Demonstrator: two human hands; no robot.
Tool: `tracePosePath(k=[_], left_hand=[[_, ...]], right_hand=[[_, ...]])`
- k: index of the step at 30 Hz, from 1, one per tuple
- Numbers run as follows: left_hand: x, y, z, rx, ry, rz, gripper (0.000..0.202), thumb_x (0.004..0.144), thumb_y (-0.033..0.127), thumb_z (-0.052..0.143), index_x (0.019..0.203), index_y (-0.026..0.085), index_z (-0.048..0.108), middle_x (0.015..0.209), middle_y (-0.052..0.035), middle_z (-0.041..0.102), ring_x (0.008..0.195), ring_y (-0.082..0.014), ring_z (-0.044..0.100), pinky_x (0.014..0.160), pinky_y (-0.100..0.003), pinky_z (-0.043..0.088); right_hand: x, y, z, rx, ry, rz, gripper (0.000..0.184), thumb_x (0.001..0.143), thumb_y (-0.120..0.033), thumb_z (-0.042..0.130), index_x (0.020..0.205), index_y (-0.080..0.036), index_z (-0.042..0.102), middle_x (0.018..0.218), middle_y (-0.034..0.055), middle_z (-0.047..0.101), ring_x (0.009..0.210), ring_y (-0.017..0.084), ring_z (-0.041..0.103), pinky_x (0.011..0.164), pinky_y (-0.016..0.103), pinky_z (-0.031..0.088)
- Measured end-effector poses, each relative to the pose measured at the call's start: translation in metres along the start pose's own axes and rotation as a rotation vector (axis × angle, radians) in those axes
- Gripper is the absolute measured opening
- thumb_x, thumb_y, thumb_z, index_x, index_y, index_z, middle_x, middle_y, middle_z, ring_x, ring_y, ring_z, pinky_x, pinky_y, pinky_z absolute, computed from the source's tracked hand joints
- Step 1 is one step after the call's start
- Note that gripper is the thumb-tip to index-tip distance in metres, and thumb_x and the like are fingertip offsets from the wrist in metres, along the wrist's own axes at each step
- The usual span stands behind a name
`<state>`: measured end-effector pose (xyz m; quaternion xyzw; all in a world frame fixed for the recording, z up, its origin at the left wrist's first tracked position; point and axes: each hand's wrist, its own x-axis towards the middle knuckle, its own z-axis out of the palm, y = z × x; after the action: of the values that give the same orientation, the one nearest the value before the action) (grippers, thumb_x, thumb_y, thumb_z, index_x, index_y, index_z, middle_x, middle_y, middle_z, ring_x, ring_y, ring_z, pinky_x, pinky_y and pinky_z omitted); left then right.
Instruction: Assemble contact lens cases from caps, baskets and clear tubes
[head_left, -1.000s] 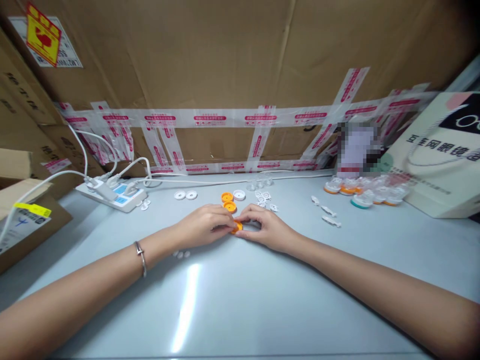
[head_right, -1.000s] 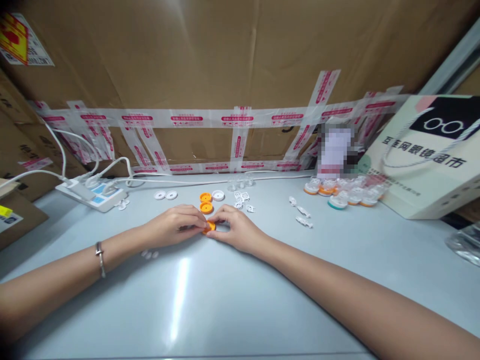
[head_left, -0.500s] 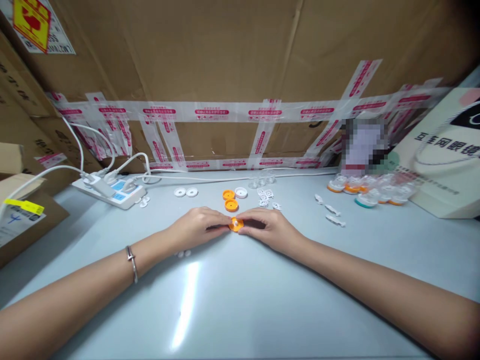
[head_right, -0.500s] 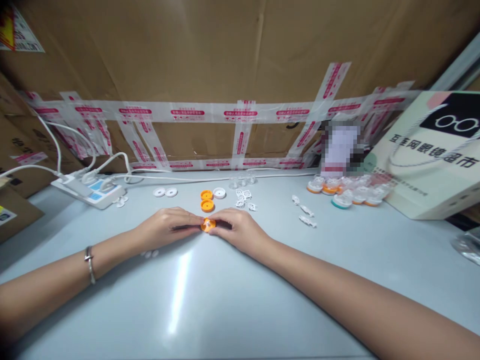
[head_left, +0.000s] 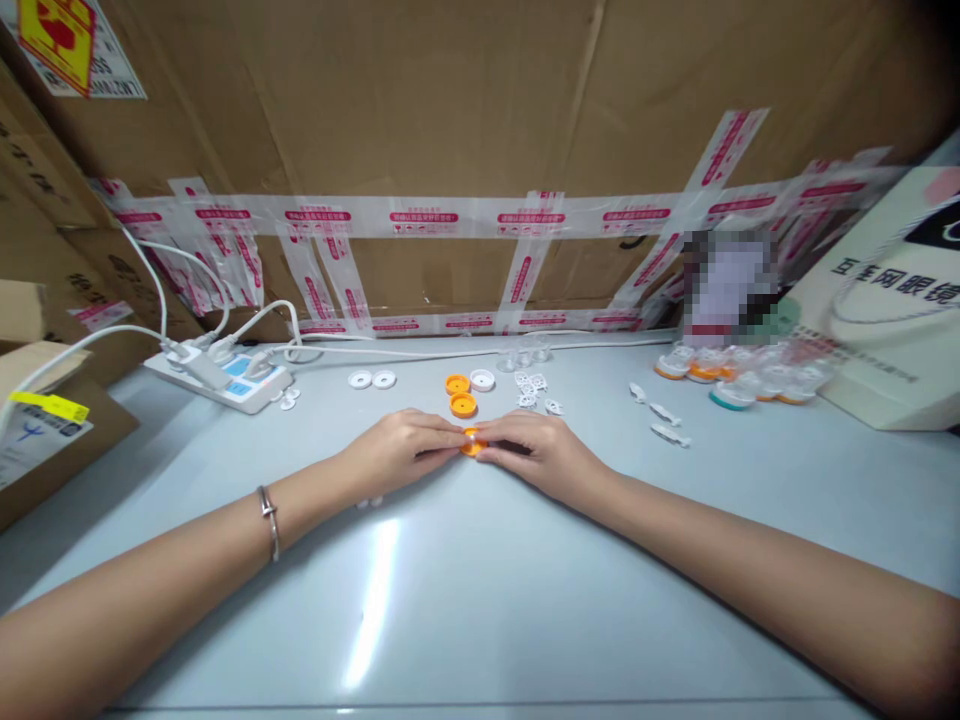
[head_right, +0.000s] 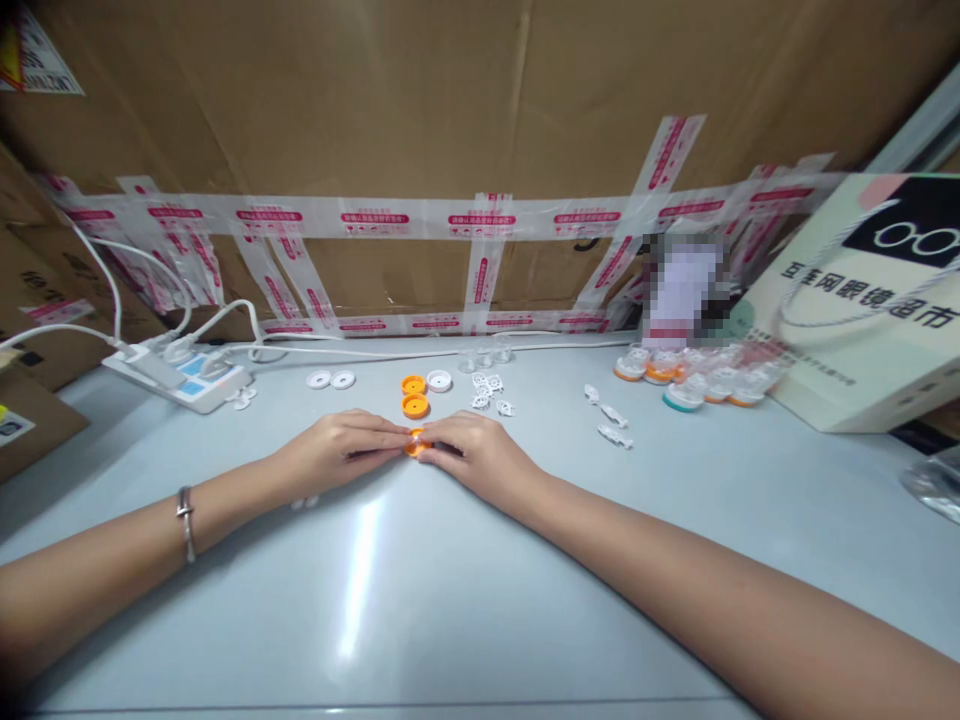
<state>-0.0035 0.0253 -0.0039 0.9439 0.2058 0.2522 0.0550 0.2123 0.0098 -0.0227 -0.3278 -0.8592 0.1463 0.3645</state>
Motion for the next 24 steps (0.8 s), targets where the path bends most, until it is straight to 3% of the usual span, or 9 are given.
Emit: tracePosePath(k=[9,19,24], left_hand=[[0.0,0.001,0.001,0.06,-0.057,-0.009,0.025,0.089,0.019,0.045,0.104,0.018,0.065,0.102,-0.0059,0.069,0.087,-0.0156,0.065,0.079,-0.028,0.05],[0.001,0.008,-0.003,0.192,-0.171,0.006,0.03,0.092,0.021,0.038,0.107,0.015,0.063,0.104,-0.0092,0.068,0.085,-0.0198,0.064,0.078,-0.035,0.05],[0.007,0.007,-0.021,0.02,-0.269,-0.049,0.026,0.089,0.02,0.045,0.109,0.016,0.061,0.11,-0.0078,0.064,0.096,-0.0174,0.061,0.087,-0.029,0.046]], right_hand=[[0.001,0.002,0.001,-0.094,0.007,-0.164,0.013,0.082,-0.019,0.058,0.085,-0.016,0.07,0.09,0.0078,0.073,0.081,0.019,0.067,0.073,0.033,0.055],[0.001,0.003,0.003,-0.113,-0.015,-0.142,0.016,0.082,-0.021,0.057,0.088,-0.016,0.071,0.091,0.0085,0.072,0.081,0.019,0.065,0.073,0.032,0.055],[0.001,0.003,0.002,-0.063,-0.027,-0.087,0.015,0.082,-0.021,0.057,0.089,-0.018,0.07,0.093,0.0075,0.072,0.087,0.02,0.065,0.077,0.034,0.053]])
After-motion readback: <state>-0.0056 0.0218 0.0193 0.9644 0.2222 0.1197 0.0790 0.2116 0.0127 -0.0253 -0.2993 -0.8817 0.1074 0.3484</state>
